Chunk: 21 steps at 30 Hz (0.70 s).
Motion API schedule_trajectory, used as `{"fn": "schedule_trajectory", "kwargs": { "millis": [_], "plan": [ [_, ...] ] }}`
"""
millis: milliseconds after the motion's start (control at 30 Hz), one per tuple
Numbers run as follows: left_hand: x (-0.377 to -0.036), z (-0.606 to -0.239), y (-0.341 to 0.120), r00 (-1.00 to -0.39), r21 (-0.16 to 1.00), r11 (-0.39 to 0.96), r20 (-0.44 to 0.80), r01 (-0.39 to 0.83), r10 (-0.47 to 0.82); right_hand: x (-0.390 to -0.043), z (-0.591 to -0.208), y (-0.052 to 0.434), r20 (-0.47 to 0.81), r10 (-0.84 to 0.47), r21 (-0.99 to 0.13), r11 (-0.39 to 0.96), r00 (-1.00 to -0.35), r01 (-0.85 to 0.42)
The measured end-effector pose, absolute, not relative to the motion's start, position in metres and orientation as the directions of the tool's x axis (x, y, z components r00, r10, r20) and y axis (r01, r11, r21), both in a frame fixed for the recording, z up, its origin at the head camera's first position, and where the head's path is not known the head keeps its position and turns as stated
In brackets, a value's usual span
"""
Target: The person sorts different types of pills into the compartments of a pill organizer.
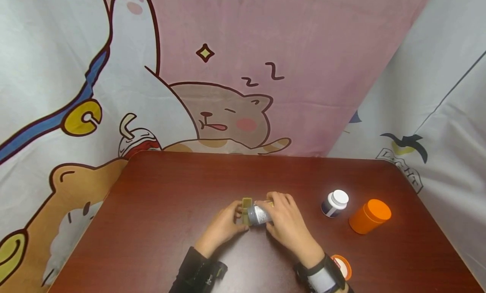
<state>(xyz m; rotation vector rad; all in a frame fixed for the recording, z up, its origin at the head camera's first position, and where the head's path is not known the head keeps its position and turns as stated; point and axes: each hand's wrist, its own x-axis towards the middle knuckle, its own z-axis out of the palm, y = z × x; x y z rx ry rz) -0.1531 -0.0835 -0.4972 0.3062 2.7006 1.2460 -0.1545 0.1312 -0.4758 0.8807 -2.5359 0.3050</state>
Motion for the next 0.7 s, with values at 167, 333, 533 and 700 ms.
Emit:
{"fn": "schedule_trajectory", "kwargs": {
  "millis": [167, 333, 533, 700],
  "plan": [
    [-0.1525, -0.4974, -0.0841, -0.966, 0.763, 0.634, -0.048, 0.127, 0.252, -0.1546, -0.4774, 0.1294, 0.507, -0.548, -0.032, 0.759, -0.665, -0.650],
    [-0.1527, -0.4979, -0.0845, -0.965, 0.757, 0.640, -0.049, 0.131, 0.256, -0.1550, -0.4790, 0.1290, 0.526, -0.554, -0.017, 0.752, -0.646, -0.659],
    [-0.1526, -0.4974, -0.0845, -0.967, 0.764, 0.633, -0.055, 0.121, 0.251, -0.1560, -0.4781, 0.1296, 0.528, -0.556, -0.005, 0.754, -0.642, -0.657],
    [-0.1529, -0.4974, -0.0848, -0.966, 0.767, 0.630, -0.056, 0.120, 0.253, -0.1553, -0.4765, 0.1286, 0.527, -0.562, 0.007, 0.753, -0.638, -0.658]
  ]
}}
